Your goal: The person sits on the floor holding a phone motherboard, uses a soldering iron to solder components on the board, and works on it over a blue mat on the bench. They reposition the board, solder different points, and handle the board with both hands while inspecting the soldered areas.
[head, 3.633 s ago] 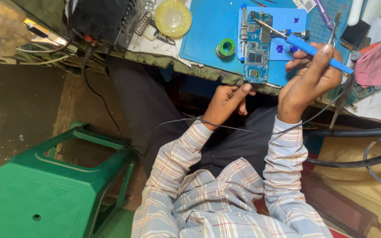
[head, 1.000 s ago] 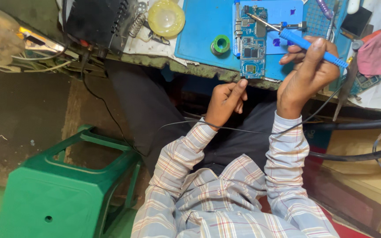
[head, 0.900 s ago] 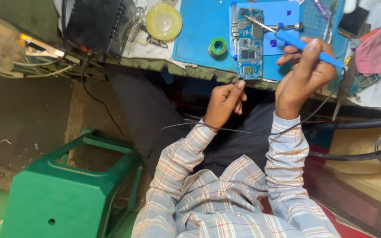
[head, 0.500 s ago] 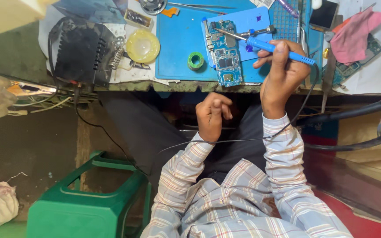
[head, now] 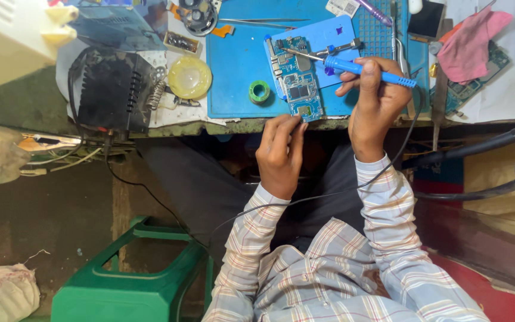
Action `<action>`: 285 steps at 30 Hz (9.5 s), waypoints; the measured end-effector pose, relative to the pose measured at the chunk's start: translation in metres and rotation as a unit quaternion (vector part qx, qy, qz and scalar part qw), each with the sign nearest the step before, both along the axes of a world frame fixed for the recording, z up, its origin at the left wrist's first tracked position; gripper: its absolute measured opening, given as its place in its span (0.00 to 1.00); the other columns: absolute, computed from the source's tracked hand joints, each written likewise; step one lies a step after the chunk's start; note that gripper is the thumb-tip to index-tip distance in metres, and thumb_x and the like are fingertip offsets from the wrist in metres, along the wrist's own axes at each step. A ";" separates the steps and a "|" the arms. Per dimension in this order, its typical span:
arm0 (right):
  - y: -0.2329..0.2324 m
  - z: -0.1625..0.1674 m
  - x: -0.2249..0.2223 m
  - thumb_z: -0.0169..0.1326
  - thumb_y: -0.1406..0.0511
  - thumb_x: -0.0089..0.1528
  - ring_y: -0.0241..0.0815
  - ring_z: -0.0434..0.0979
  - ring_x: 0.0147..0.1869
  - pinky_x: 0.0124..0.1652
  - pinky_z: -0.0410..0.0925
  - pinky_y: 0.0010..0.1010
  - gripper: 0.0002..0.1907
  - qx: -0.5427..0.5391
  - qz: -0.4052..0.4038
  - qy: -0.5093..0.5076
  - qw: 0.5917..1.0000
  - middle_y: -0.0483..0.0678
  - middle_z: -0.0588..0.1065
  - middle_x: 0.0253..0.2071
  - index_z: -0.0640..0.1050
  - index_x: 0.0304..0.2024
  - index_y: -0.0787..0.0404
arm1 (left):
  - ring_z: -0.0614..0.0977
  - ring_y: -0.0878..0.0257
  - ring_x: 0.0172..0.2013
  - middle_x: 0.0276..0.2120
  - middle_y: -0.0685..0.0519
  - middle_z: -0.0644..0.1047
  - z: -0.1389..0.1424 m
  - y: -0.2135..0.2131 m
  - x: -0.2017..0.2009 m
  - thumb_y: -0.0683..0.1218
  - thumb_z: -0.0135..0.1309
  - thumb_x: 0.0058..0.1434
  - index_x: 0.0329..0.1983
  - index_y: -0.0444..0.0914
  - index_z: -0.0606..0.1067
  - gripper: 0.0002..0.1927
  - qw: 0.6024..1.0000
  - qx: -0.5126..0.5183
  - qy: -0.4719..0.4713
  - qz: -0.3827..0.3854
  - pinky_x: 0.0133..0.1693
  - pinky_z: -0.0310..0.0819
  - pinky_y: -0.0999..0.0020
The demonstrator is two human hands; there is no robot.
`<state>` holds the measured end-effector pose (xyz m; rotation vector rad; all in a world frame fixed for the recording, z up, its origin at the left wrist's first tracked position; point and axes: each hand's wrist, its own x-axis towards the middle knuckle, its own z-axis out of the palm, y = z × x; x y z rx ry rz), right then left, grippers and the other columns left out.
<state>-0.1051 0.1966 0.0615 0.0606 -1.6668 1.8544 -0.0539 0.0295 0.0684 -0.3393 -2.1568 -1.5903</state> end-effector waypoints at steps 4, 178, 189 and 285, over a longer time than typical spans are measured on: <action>0.000 0.000 0.001 0.51 0.64 0.77 0.41 0.80 0.38 0.33 0.75 0.30 0.14 0.005 0.004 0.000 1.000 0.54 0.76 0.41 0.74 0.50 0.74 | 0.80 0.63 0.33 0.46 0.48 0.76 -0.006 0.000 0.001 0.32 0.59 0.67 0.52 0.34 0.76 0.12 1.000 0.027 -0.003 -0.014 0.32 0.75 0.71; -0.015 -0.004 0.062 0.47 0.63 0.80 0.43 0.82 0.33 0.38 0.77 0.31 0.12 0.371 -0.053 0.085 0.923 0.57 0.76 0.42 0.71 0.50 0.68 | 0.84 0.64 0.34 0.39 0.44 0.82 -0.049 -0.038 0.017 0.44 0.53 0.74 0.48 0.27 0.75 0.12 0.834 0.412 -0.260 -0.261 0.38 0.82 0.69; -0.010 -0.011 0.063 0.47 0.62 0.80 0.44 0.83 0.34 0.37 0.77 0.28 0.13 0.363 -0.056 0.081 0.927 0.58 0.76 0.43 0.71 0.51 0.69 | 0.84 0.64 0.34 0.39 0.43 0.82 -0.051 -0.037 0.017 0.44 0.53 0.74 0.49 0.27 0.75 0.12 0.831 0.414 -0.264 -0.260 0.39 0.83 0.69; 0.067 0.079 0.027 0.50 0.67 0.72 0.58 0.81 0.46 0.45 0.75 0.39 0.12 0.496 0.243 0.051 0.832 0.64 0.73 0.42 0.70 0.53 0.71 | 0.82 0.65 0.32 0.38 0.44 0.81 -0.055 -0.043 0.015 0.43 0.53 0.75 0.50 0.27 0.75 0.12 0.824 0.427 -0.257 -0.271 0.37 0.81 0.69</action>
